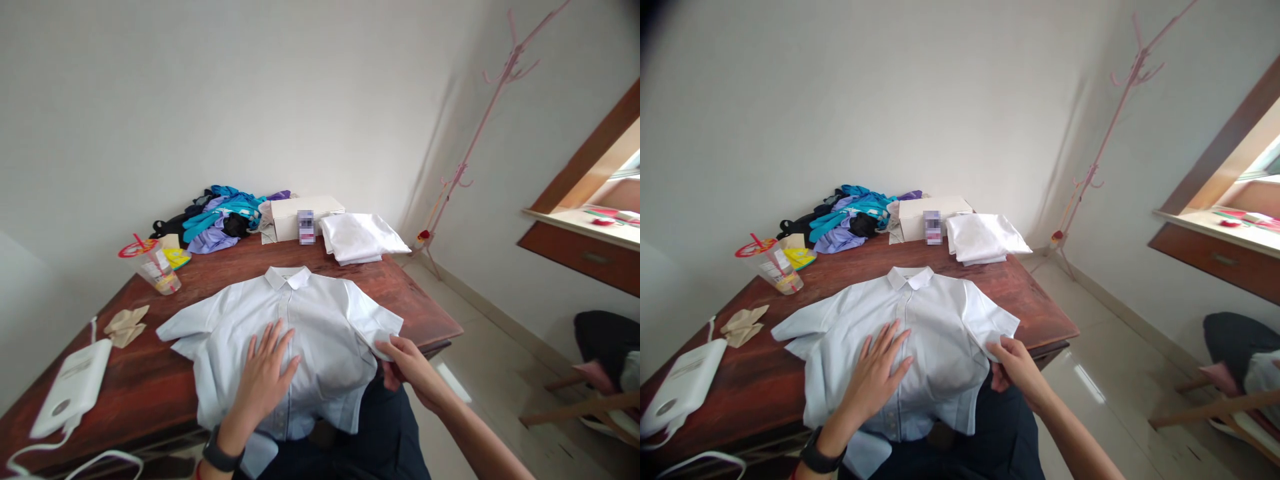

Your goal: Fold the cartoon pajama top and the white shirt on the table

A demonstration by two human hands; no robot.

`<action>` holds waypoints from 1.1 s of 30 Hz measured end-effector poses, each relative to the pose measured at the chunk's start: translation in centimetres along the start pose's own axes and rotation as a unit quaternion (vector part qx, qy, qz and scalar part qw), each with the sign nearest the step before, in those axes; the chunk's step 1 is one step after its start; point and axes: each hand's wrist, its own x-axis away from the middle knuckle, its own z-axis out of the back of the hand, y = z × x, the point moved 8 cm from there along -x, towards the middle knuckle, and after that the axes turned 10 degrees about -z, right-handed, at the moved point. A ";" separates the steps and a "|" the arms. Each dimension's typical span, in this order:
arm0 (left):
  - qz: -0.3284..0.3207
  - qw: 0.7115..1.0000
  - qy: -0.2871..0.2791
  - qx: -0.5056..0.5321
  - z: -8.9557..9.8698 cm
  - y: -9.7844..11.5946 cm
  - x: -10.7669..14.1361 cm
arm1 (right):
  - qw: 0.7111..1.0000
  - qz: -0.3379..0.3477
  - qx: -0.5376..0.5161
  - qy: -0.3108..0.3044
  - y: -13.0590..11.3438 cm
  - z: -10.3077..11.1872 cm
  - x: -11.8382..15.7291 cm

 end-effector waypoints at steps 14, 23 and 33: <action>0.001 0.998 -0.048 0.046 -0.1 0.1 0.4 | 0.871 0.292 0.323 0.229 -12.2 2.0 0.2; 0.071 0.995 -0.052 0.045 2.4 -7.5 -0.5 | 0.848 0.179 0.478 0.143 -12.7 -1.3 -13.3; 0.359 0.917 -0.173 -0.020 2.5 -20.9 5.8 | 0.819 0.138 0.531 0.164 -11.3 0.2 -15.1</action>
